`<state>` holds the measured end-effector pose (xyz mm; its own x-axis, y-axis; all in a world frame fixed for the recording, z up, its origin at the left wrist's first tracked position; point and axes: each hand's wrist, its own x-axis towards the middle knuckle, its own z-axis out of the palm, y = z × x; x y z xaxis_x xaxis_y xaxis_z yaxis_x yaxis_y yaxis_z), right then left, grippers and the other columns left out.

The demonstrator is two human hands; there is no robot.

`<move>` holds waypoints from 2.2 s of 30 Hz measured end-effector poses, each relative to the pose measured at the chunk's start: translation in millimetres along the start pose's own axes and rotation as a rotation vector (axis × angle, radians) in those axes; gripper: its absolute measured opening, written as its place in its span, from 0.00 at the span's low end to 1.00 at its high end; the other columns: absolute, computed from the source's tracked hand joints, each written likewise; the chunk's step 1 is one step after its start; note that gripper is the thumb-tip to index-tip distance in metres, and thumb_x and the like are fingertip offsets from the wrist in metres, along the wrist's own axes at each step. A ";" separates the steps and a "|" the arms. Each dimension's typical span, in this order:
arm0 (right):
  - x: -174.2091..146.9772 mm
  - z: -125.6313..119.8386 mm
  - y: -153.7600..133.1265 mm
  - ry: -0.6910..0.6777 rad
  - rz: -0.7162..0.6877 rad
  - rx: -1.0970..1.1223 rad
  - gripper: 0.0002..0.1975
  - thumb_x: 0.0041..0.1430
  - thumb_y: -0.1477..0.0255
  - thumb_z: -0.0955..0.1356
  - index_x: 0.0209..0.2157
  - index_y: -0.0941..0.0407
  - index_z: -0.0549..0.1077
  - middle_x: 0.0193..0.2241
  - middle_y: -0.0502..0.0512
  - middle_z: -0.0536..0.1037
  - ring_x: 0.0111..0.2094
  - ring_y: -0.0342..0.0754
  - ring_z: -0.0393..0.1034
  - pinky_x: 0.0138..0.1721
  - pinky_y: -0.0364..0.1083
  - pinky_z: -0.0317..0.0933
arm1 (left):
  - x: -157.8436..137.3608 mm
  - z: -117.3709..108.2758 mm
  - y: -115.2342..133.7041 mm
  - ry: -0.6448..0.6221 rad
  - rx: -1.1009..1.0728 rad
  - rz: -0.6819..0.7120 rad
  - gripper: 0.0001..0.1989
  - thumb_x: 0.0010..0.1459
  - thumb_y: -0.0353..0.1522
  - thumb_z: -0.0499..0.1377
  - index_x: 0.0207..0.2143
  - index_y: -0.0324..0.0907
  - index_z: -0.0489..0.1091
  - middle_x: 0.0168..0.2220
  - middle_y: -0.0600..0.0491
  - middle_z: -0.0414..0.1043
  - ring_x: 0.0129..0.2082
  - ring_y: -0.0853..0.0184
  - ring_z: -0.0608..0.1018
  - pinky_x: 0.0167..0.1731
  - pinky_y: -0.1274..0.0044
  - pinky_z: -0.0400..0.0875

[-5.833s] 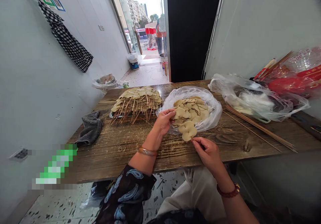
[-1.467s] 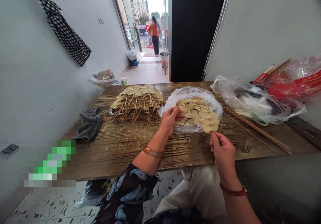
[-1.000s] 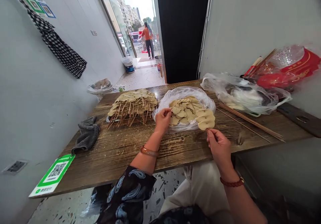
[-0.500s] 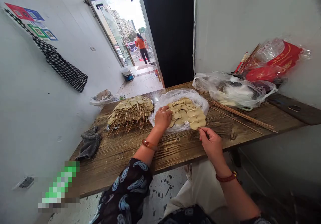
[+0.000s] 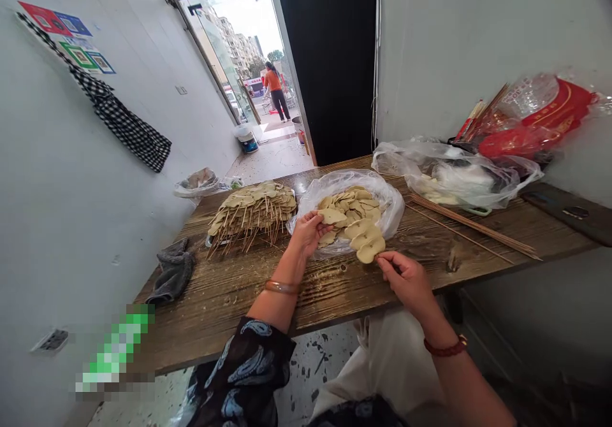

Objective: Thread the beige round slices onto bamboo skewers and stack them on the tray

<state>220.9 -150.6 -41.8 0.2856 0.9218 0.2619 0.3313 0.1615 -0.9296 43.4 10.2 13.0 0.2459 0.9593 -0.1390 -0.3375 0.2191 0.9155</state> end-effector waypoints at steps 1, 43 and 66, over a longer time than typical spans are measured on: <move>0.2 -1.0 -1.4 -0.032 -0.017 -0.024 0.16 0.60 0.60 0.63 0.35 0.57 0.76 0.19 0.49 0.70 0.21 0.43 0.64 0.21 0.40 0.56 | -1.4 0.0 -0.2 -0.008 -0.021 -0.001 0.11 0.44 0.27 0.66 0.28 0.37 0.66 0.25 0.54 0.73 0.22 0.74 0.75 0.27 0.79 0.75; -2.3 7.4 0.9 -0.114 -0.189 -0.317 0.12 0.62 0.66 0.62 0.33 0.56 0.74 0.31 0.54 0.79 0.33 0.48 0.73 0.36 0.44 0.62 | -3.3 -4.0 -20.6 0.091 0.260 0.414 0.08 0.40 0.27 0.63 0.25 0.39 0.67 0.24 0.58 0.66 0.25 0.74 0.69 0.29 0.80 0.69; -3.4 5.7 5.4 -0.120 -0.231 -0.285 0.11 0.62 0.67 0.63 0.34 0.56 0.75 0.32 0.54 0.80 0.34 0.47 0.74 0.36 0.43 0.63 | -9.9 -4.4 -11.6 -0.041 0.137 0.227 0.12 0.41 0.28 0.63 0.30 0.38 0.64 0.24 0.58 0.70 0.21 0.73 0.74 0.24 0.80 0.71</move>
<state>216.6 -150.8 -49.1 0.0728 0.9099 0.4084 0.6158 0.2811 -0.7360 40.9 -1.1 2.0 0.2150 0.9726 0.0888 -0.2627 -0.0300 0.9644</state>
